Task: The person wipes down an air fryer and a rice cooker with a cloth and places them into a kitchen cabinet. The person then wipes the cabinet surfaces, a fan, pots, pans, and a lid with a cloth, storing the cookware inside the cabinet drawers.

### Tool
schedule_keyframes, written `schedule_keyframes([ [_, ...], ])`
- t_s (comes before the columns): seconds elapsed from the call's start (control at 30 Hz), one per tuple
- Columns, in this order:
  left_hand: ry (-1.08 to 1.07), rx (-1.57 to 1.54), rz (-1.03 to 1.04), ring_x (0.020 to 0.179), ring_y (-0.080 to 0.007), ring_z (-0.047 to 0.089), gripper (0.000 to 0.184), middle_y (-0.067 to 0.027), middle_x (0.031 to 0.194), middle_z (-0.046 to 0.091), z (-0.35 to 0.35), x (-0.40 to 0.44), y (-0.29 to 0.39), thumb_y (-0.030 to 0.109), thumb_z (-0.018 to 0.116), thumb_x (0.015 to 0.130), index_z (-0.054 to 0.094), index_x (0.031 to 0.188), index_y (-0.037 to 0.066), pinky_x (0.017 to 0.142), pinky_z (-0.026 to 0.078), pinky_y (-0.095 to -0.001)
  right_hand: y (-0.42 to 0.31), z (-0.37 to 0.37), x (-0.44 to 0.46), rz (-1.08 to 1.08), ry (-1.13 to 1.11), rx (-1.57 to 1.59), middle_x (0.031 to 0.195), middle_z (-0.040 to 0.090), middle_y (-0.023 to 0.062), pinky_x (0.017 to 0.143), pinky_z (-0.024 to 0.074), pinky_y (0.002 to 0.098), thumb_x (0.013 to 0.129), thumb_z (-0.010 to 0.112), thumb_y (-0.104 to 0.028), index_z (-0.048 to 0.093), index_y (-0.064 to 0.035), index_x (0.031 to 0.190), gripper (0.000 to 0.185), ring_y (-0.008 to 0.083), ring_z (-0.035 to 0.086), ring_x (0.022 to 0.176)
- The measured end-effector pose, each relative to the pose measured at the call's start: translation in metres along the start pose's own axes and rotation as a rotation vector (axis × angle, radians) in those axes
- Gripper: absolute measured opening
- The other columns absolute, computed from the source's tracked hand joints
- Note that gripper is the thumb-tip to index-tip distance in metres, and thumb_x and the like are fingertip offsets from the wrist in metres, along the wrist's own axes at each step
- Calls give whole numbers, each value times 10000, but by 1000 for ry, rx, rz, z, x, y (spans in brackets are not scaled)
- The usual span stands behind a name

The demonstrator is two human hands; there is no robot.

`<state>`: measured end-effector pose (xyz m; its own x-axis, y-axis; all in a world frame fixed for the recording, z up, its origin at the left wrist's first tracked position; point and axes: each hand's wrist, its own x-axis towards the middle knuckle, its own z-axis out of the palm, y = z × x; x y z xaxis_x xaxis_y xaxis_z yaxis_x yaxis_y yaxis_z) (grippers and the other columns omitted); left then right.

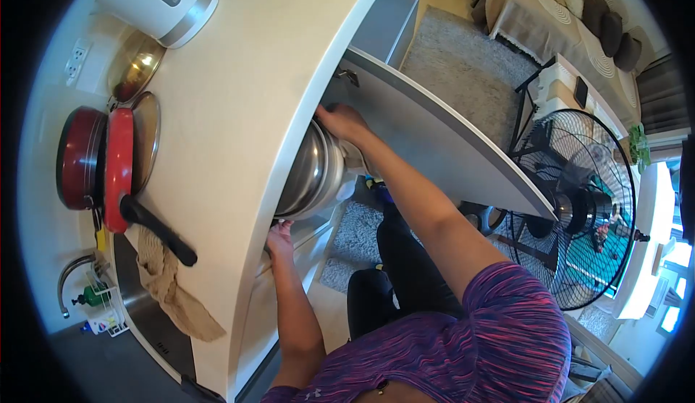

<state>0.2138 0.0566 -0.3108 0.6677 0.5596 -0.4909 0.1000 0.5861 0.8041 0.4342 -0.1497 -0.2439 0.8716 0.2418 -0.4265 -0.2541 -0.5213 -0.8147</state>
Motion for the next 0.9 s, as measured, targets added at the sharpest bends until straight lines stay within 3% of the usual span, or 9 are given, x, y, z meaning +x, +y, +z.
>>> schedule_keyframes([
  [0.07, 34, 36, 28, 842, -205, 554, 467, -68, 1028, 567, -8, 16, 1, 484, 480, 816, 500, 1081, 101, 660, 481, -330, -6, 11, 22, -26, 19, 23, 995, 604, 249, 830, 445, 380, 769, 445, -618, 626, 37, 960, 706, 345, 582, 960],
  [0.13, 77, 103, 98, 829, -207, 551, 362, -77, 987, 575, -16, 28, 0, 371, 548, 829, 518, 1049, 85, 690, 479, -323, -12, 20, 41, -478, 133, 51, 1009, 588, 264, 825, 449, 388, 783, 403, -615, 585, 39, 1048, 728, 357, 581, 948],
  [0.17, 100, 130, 117, 830, -205, 550, 358, -76, 985, 574, -19, 32, 2, 367, 548, 829, 518, 1048, 85, 692, 477, -322, -8, 25, 61, -515, 38, 17, 1025, 593, 237, 823, 450, 368, 816, 468, -484, 570, 21, 1076, 577, 311, 580, 968],
  [0.2, 111, 147, 126, 831, -204, 549, 355, -75, 984, 573, -21, 34, 4, 363, 547, 830, 518, 1048, 85, 693, 476, -321, -6, 32, 78, -543, 53, 38, 1026, 593, 236, 822, 450, 367, 816, 469, -481, 570, 21, 1076, 574, 310, 580, 969],
  [0.6, 150, 185, 146, 843, -188, 540, 311, -63, 967, 565, -16, 48, 38, 317, 543, 834, 521, 1042, 86, 713, 461, -307, -31, 62, 92, -404, 121, 261, 1034, 593, 220, 820, 450, 361, 818, 482, -446, 568, 16, 1082, 539, 293, 576, 973],
  [0.9, 125, 128, 152, 852, -176, 534, 279, -54, 955, 558, 6, 100, 25, 282, 540, 838, 524, 1037, 87, 727, 450, -296, -35, 98, 117, -407, 168, 415, 1040, 592, 209, 819, 450, 357, 819, 492, -419, 566, 12, 1086, 512, 280, 573, 976],
])
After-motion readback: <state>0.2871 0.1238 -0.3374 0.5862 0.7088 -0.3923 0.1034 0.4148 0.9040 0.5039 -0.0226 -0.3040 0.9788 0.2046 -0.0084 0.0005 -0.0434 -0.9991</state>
